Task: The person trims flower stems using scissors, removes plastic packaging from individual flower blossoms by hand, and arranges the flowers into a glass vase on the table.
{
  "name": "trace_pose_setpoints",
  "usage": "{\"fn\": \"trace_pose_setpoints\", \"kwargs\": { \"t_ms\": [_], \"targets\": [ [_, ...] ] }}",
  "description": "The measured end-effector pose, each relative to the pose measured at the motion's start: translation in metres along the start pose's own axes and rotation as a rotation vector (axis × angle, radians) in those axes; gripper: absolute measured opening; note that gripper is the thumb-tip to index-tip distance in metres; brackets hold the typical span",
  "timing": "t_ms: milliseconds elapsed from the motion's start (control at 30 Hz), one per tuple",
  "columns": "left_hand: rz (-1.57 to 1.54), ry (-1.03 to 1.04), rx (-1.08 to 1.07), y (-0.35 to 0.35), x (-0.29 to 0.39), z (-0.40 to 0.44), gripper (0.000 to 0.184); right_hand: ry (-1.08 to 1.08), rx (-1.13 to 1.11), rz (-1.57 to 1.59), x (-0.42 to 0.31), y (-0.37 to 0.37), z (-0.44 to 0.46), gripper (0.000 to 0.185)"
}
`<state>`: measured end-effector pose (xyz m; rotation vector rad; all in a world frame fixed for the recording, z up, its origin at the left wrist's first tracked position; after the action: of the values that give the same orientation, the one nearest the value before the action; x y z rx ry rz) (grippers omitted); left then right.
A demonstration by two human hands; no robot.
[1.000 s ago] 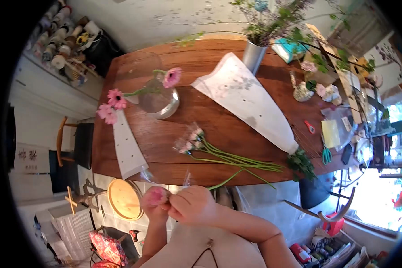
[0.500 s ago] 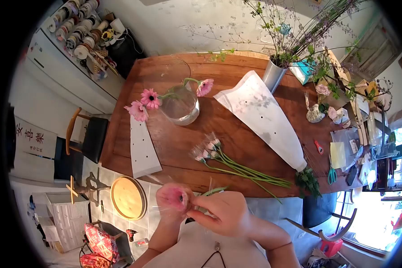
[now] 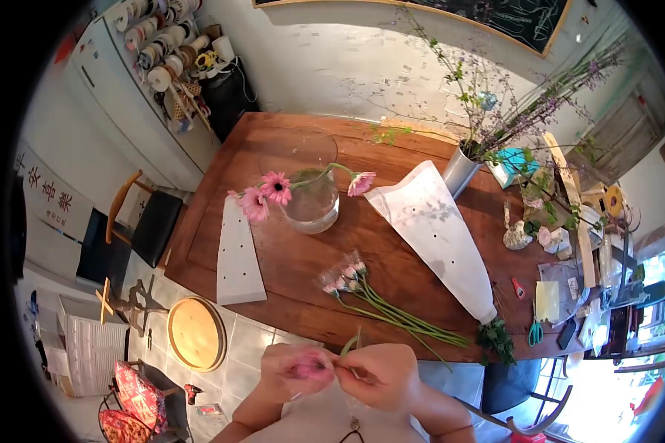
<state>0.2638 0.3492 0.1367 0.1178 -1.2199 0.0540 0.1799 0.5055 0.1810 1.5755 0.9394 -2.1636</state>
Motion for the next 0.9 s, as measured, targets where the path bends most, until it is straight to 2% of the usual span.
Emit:
{"fn": "trace_pose_setpoints", "kwargs": {
  "t_ms": [67,167,333,433,533,633,733,833,900],
  "targets": [
    [0.244,-0.03,-0.144,-0.009,0.002,-0.002,0.023,-0.011,-0.027,-0.059,-0.004,-0.004,0.002,0.015],
    [0.405,0.099,-0.175,-0.005,0.025,0.016,0.023,-0.062,-0.041,-0.201,-0.007,-0.009,0.005,0.018],
    [0.504,0.178,-0.246,-0.005,0.039,0.019,0.034,-0.321,0.092,-0.336,-0.003,-0.011,0.0,0.022],
    [0.534,0.175,-0.302,-0.007,0.048,0.024,0.038,-0.376,0.123,-0.333,-0.007,-0.008,0.004,0.02],
    [0.54,0.207,-0.3,-0.007,0.05,0.025,0.037,-0.203,0.058,-0.242,-0.015,-0.006,0.008,0.016],
    [0.568,0.249,-0.258,-0.006,0.053,0.028,0.033,-0.013,0.145,-0.127,-0.01,0.001,0.004,0.012],
    [0.606,0.247,-0.282,-0.006,0.055,0.028,0.03,-0.081,0.09,-0.161,-0.006,-0.005,0.002,0.012],
    [0.64,0.249,-0.329,-0.006,0.054,0.027,0.028,-0.084,0.059,-0.05,-0.001,-0.008,0.002,0.011],
    [0.639,0.266,-0.339,-0.006,0.052,0.029,0.028,-0.092,0.095,-0.105,-0.003,-0.006,0.0,0.009]
  ]
}}
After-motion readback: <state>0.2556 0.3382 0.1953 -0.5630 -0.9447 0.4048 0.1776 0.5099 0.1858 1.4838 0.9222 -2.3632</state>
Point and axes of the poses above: each hand's wrist, its own z-axis towards the middle knuckle, its own y-axis out of the palm, x = y × z, the point moved 1 cm from there along z, towards the middle knuckle, and after that the axes turned 5 degrees about y, right-handed, at the moved point
